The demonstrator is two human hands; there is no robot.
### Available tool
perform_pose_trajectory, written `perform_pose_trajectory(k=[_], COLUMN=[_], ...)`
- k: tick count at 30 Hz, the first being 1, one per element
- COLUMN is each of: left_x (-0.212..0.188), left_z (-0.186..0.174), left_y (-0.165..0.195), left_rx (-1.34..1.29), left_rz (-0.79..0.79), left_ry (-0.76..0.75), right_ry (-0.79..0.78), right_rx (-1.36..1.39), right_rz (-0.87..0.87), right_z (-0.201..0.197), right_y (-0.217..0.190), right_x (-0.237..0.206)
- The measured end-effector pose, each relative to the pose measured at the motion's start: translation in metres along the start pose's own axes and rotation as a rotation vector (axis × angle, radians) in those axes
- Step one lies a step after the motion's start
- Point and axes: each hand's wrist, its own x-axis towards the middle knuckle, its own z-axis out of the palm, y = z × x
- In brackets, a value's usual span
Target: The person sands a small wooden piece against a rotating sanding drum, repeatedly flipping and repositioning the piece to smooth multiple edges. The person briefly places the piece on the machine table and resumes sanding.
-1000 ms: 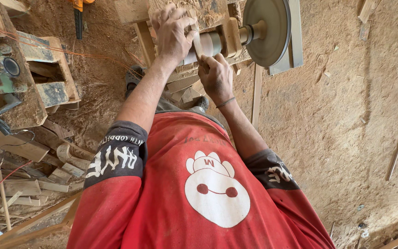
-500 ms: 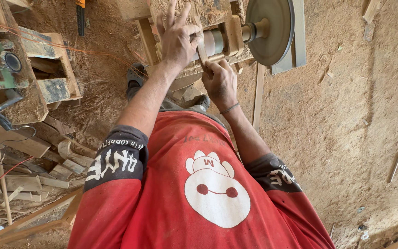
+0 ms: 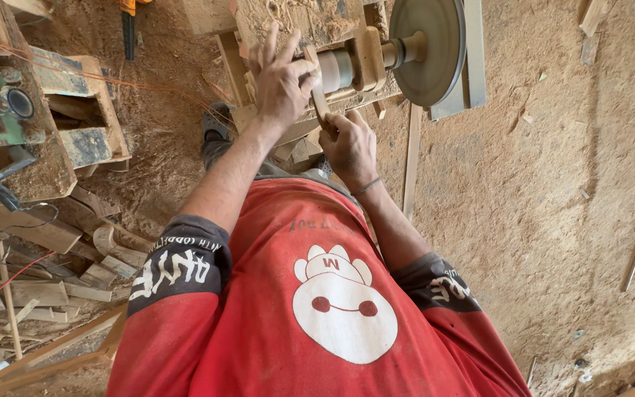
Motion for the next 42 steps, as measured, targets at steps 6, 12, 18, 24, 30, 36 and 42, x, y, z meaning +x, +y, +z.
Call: perform_pose_trajectory(k=[6,12,18,24,30,36,42], left_x=[0.024,0.052,0.069,0.078,0.068,0.067,0.060], left_z=[-0.005,-0.012,-0.021,-0.030,-0.028,-0.022,-0.021], left_y=[-0.011,-0.013,-0.019,-0.018,-0.016,-0.022,-0.020], left_rx=[0.017,-0.073,-0.131,-0.144,-0.220,-0.267,-0.133], left_rz=[0.021,-0.055,-0.015,-0.044,-0.095,-0.137,-0.050], left_ry=[0.066,0.044,0.146,0.120,0.134,0.082,0.155], right_ry=[0.067,0.119,0.146,0.111,0.164,0.099,0.062], right_rx=[0.042,-0.005,0.011,0.007,-0.026,0.015,0.019], right_rz=[-0.078,-0.105,-0.091,-0.084,-0.140,-0.102,-0.094], right_z=[0.019,0.038,0.057,0.062,0.055,0.045,0.036], right_y=[0.003,0.008,0.013,0.014,0.011,0.006,0.004], right_x=[0.022,0.044,0.067,0.073,0.071,0.070,0.064])
